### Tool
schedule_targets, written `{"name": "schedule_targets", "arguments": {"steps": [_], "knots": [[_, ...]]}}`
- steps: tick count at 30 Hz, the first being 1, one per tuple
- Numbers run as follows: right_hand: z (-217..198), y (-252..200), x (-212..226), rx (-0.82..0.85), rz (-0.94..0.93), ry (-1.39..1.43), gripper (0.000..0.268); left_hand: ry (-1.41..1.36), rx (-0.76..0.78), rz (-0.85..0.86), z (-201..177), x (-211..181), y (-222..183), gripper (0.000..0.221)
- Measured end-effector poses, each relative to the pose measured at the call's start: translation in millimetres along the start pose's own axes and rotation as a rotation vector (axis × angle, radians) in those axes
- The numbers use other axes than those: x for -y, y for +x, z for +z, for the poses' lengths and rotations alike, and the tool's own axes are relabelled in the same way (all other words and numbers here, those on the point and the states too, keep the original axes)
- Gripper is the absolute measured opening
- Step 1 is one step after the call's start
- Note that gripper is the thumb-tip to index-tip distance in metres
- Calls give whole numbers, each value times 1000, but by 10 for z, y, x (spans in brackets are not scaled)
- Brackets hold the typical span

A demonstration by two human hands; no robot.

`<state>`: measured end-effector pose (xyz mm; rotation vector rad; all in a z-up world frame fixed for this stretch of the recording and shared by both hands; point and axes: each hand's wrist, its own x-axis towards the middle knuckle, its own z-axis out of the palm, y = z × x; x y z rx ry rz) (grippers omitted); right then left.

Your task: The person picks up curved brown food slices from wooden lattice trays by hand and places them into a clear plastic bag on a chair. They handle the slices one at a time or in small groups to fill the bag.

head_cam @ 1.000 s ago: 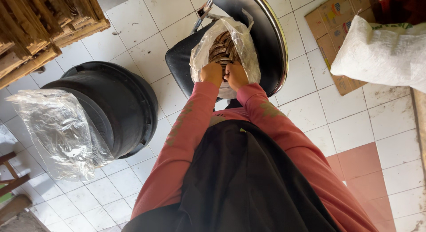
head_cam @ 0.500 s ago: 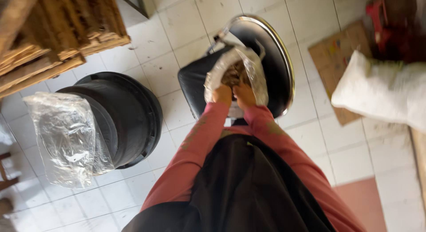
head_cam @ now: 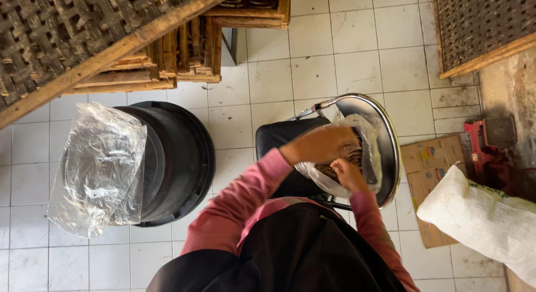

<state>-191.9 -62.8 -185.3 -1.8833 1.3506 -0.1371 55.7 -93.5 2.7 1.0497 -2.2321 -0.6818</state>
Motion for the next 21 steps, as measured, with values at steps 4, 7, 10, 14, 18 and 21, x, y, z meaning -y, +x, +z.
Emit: {"name": "schedule_targets", "arguments": {"steps": [4, 7, 10, 14, 18, 21], "knots": [[-523, -83, 258, 12, 22, 548, 18, 576, -525, -265, -1541, 732, -263, 26], [-824, -236, 534, -160, 38, 615, 16, 895, -878, -500, -2547, 1432, -627, 49], [-936, -387, 830, -353, -3, 706, 12, 709, -1115, -671, -3146, 1918, -951, 55], [-929, -534, 1098, -462, -25, 722, 12, 755, -1022, -772, -3462, 2277, -1034, 53], [-836, -597, 1211, -481, -11, 736, 12, 763, -973, -887, -3496, 2385, -921, 51], [-790, -633, 1232, -512, -6, 738, 12, 712, -996, -843, -3468, 2405, -873, 51]]}}
